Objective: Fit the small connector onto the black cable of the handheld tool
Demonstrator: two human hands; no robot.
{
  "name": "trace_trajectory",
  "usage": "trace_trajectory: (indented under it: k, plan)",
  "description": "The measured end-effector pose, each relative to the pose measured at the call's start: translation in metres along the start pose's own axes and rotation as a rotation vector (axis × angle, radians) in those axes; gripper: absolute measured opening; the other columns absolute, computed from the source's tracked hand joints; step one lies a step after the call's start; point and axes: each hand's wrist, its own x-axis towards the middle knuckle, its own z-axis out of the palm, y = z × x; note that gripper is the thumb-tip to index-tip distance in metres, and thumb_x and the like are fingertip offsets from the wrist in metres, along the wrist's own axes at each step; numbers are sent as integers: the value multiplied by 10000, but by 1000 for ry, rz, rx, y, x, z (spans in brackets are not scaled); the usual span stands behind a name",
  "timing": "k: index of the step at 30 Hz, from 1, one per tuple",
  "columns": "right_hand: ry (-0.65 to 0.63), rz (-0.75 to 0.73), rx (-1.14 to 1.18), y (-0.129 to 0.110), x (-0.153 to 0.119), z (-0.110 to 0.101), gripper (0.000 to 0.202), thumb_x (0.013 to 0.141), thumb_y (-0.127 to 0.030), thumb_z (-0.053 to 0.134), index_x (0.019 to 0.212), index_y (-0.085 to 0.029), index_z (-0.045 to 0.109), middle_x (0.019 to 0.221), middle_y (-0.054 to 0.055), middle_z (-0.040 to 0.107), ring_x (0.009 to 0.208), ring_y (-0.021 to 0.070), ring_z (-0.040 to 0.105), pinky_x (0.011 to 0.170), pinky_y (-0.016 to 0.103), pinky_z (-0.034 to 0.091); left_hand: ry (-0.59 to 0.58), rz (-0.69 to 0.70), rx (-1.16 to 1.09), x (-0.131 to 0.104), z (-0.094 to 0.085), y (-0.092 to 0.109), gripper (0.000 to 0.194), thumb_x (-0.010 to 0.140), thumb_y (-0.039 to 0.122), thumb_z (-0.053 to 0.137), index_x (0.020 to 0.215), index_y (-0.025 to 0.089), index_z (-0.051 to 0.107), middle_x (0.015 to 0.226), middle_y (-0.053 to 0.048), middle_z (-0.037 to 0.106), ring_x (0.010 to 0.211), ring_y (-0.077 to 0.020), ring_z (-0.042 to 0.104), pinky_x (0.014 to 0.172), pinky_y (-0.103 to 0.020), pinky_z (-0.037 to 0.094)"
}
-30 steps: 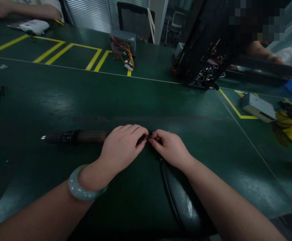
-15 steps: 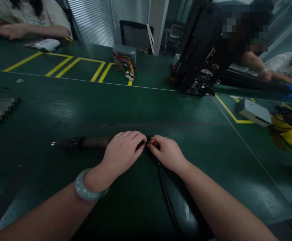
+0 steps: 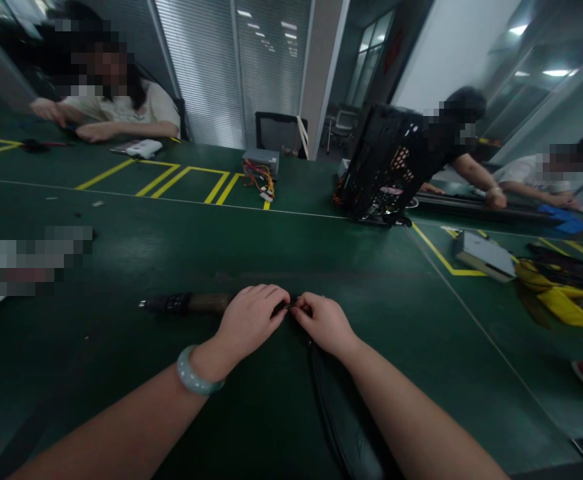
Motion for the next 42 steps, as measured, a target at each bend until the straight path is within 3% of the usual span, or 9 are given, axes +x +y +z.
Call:
trace_trajectory:
  k: [22,27,33,39,42]
  plan:
    - [104,-35,-56,-3,-10,6,131,891,-314,547,849,-222,630,743,-36,651,680,129,576,617,221,360,39,30,2,-9,-4,6,147,893,215,530,1027,227,591,1047,-24,630,957,-197,594,858,-352,442]
    - [127,-43,-121,-6,-11,9,135,910,-312,531,864,-223,622,747,-27,646,684,140,575,621,232,368,49,56,13,-16,-8,9,172,881,187,546,1045,227,582,1178,-33,605,1119,-212,547,984,-393,406]
    - [220,-137,-367,-19,-16,9,119,916,-265,543,846,-209,621,858,35,628,830,188,572,777,294,394,49,56,5,-23,-10,8,232,882,190,544,1105,242,579,1347,-31,526,1279,-215,447,1113,-442,305]
    - [314,-172,-488,-25,-13,10,71,888,-271,589,890,-202,604,959,71,580,917,233,536,840,344,398,47,83,-17,-25,-12,4,271,874,176,552,1135,239,585,1324,-33,554,1265,-214,467,1099,-427,332]
    - [312,-228,-470,-26,-8,9,159,880,-253,600,1031,-202,592,1074,86,580,996,248,530,883,362,395,58,94,-25,-25,-12,3,273,864,169,561,1128,236,586,1287,-45,572,1232,-221,494,1082,-423,350]
